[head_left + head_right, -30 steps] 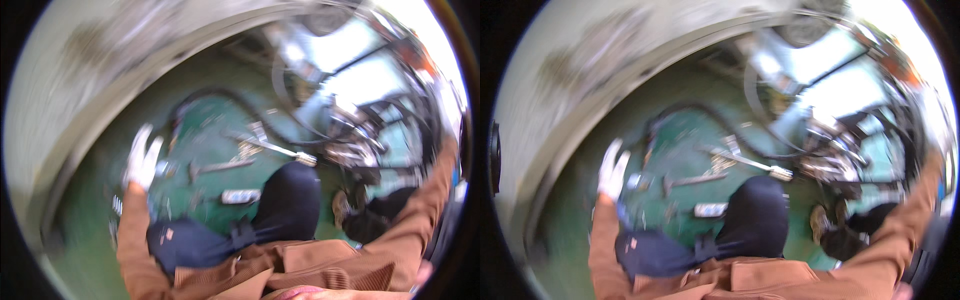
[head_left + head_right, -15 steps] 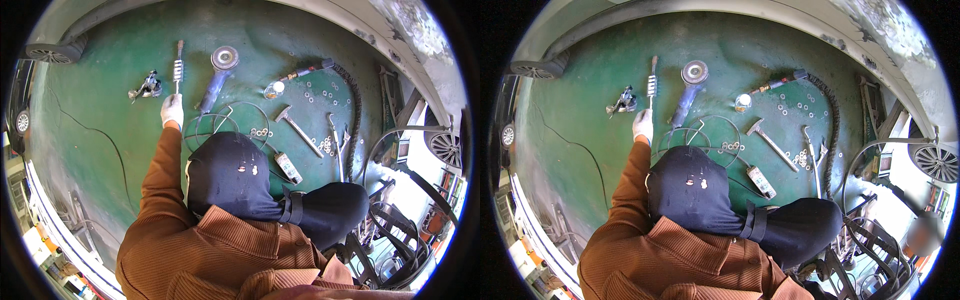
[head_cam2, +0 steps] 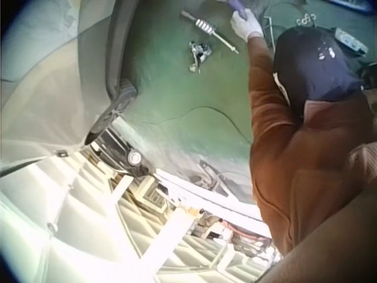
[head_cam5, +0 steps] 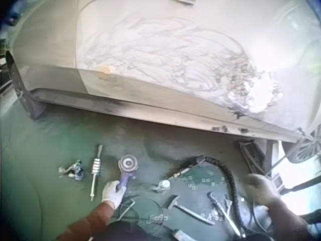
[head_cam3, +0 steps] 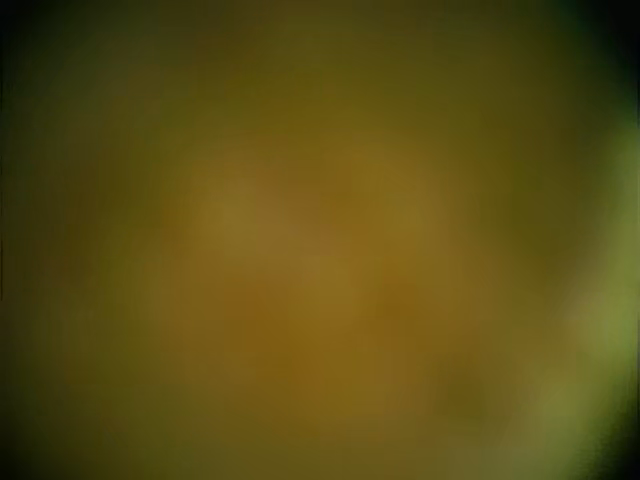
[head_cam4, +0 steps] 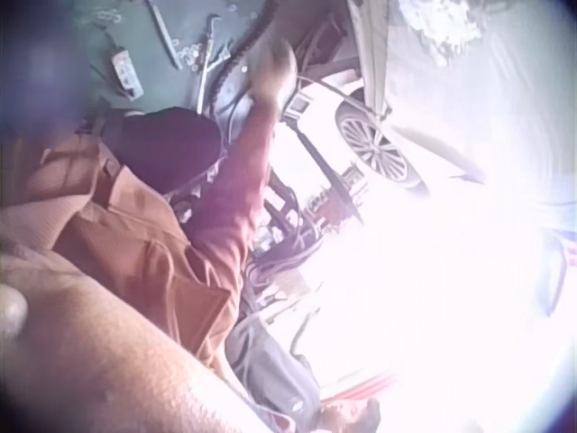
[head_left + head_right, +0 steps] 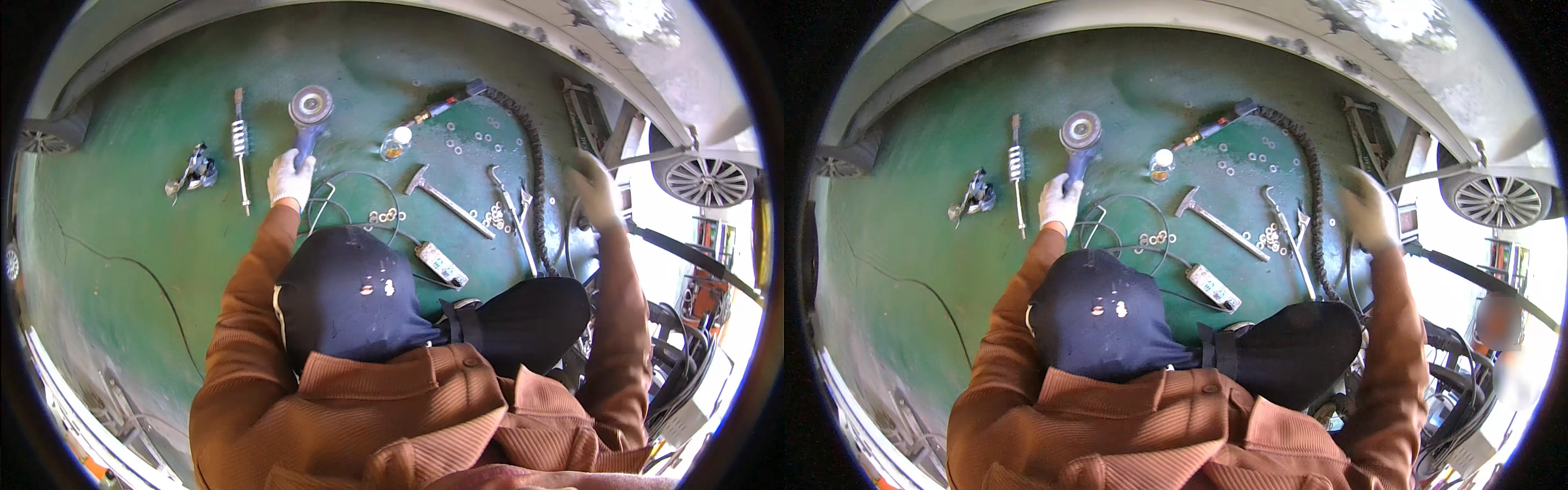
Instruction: The person uses an angle grinder to smooth a section of a car bumper, then applies a torch to burn off material while holding a water bottle, and finally grinds the area again. The work is performed on a white bumper in a workshop.
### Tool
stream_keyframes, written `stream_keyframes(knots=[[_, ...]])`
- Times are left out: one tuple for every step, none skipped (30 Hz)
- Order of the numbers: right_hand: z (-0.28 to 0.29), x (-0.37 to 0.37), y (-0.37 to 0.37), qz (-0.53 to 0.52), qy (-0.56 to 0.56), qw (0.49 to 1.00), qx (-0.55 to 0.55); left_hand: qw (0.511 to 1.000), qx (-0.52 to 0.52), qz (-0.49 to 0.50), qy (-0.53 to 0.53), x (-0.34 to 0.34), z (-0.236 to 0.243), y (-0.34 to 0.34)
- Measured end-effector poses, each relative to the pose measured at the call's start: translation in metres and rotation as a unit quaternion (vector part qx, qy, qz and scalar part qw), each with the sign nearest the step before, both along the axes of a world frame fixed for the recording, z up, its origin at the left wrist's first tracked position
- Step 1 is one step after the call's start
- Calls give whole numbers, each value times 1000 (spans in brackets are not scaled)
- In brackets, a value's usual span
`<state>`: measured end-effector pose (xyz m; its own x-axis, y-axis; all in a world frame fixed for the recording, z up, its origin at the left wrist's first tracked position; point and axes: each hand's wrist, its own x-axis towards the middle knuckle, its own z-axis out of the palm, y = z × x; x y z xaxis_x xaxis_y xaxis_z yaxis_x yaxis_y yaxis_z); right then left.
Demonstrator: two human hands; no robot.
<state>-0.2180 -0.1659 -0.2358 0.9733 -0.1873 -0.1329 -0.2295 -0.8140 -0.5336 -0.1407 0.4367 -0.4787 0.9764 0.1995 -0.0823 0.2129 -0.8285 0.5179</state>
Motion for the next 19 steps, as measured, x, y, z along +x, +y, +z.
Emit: stream_keyframes(knots=[[-25,34,27,49,-6,996,-73,1000,-19,-22,0,-1,4,-15],[-38,72,57,129,-25,981,-142,999,-33,-38,2,-2,6,-24],[-60,106,77,147,-51,976,-150,996,-45,-40,-59,-9,2,-35],[-82,138,88,167,-85,961,-205,994,-33,-69,-83,-13,9,-45],[-95,167,107,152,-72,962,-217,994,-60,-66,-67,-18,16,-51],[-107,187,127,127,-52,961,-239,993,-86,-61,-49,-24,23,-53],[-118,197,141,139,-17,947,-288,994,-84,-73,-5,-27,33,-52],[-128,204,151,156,16,930,-334,993,-94,-71,4,-31,36,-48],[-141,211,154,147,64,922,-354,992,-104,-69,12,-33,37,-44],[-149,217,160,138,110,912,-371,991,-113,-67,20,-34,40,-39],[-153,220,159,120,129,908,-379,992,-98,-75,24,-34,42,-36],[-164,221,150,96,138,908,-384,991,-107,-72,31,-33,46,-34],[-182,214,131,64,152,923,-348,989,-119,-75,37,-31,50,-36],[-192,209,118,34,164,935,-313,987,-133,-77,42,-25,53,-39],[-183,215,132,16,192,945,-265,982,-169,-58,62,-22,54,-36],[-172,216,140,-11,222,950,-218,973,-217,-37,74,-17,54,-37],[-170,224,140,9,236,949,-209,960,-265,-17,86,-10,55,-37],[-167,231,131,35,241,951,-192,945,-311,-3,98,2,55,-39],[-169,238,122,65,243,952,-173,941,-329,-16,82,15,43,-37]])
